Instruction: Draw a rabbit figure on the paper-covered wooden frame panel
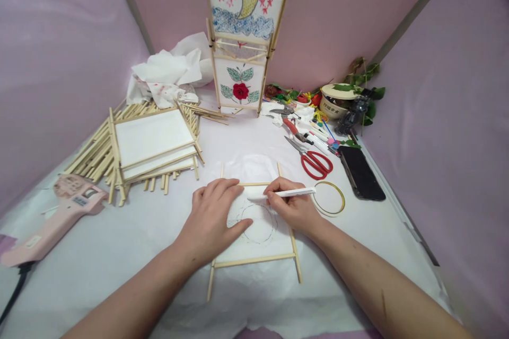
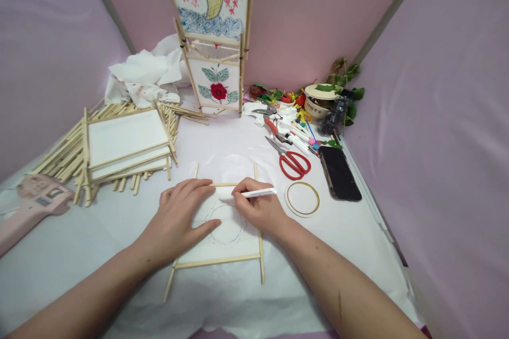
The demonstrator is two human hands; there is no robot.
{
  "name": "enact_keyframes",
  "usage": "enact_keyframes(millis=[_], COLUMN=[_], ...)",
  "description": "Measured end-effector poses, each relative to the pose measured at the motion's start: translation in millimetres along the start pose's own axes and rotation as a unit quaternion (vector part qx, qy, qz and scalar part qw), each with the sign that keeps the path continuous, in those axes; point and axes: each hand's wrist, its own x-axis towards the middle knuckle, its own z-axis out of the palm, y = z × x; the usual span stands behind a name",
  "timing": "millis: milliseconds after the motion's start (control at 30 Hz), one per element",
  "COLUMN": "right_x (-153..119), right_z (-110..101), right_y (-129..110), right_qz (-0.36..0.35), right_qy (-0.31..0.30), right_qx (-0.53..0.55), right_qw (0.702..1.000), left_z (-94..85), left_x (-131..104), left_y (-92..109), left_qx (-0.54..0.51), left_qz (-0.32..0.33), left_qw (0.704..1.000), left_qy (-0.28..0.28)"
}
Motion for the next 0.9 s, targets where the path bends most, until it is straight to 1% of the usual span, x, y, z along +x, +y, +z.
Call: enact_keyframes(millis=[533, 667, 800, 900], right_x=[-1.1, -1.8, -2.6, -2.9], right_z=[-0.8, -2.2, -3.0, -1.2], right_y=[-1.1, -1.2, -2.4, -3.3], right_qz=[-0.008, -0.012, -0.016, -0.024], right_qy=[0.032, 0.033, 0.050, 0.027], right_qx=[-0.011, -0.001, 0.011, 0.010], right_qw=[0.999, 0.999, 0.999, 0.999], left_z=[1.9, 1.5, 2.0, 2.1], left_x=[0.2, 0.3, 0.1, 0.5], left_y=[-1.2, -0.8, -0.4, 0.3], left_qx=[0.007, 0.006, 0.006, 0.003], left_qz=[0.003, 0.000, -0.002, -0.007], left_qw=[1.000, 1.000, 1.000, 1.000], left_qy=[0.005, 0.007, 0.005, 0.004])
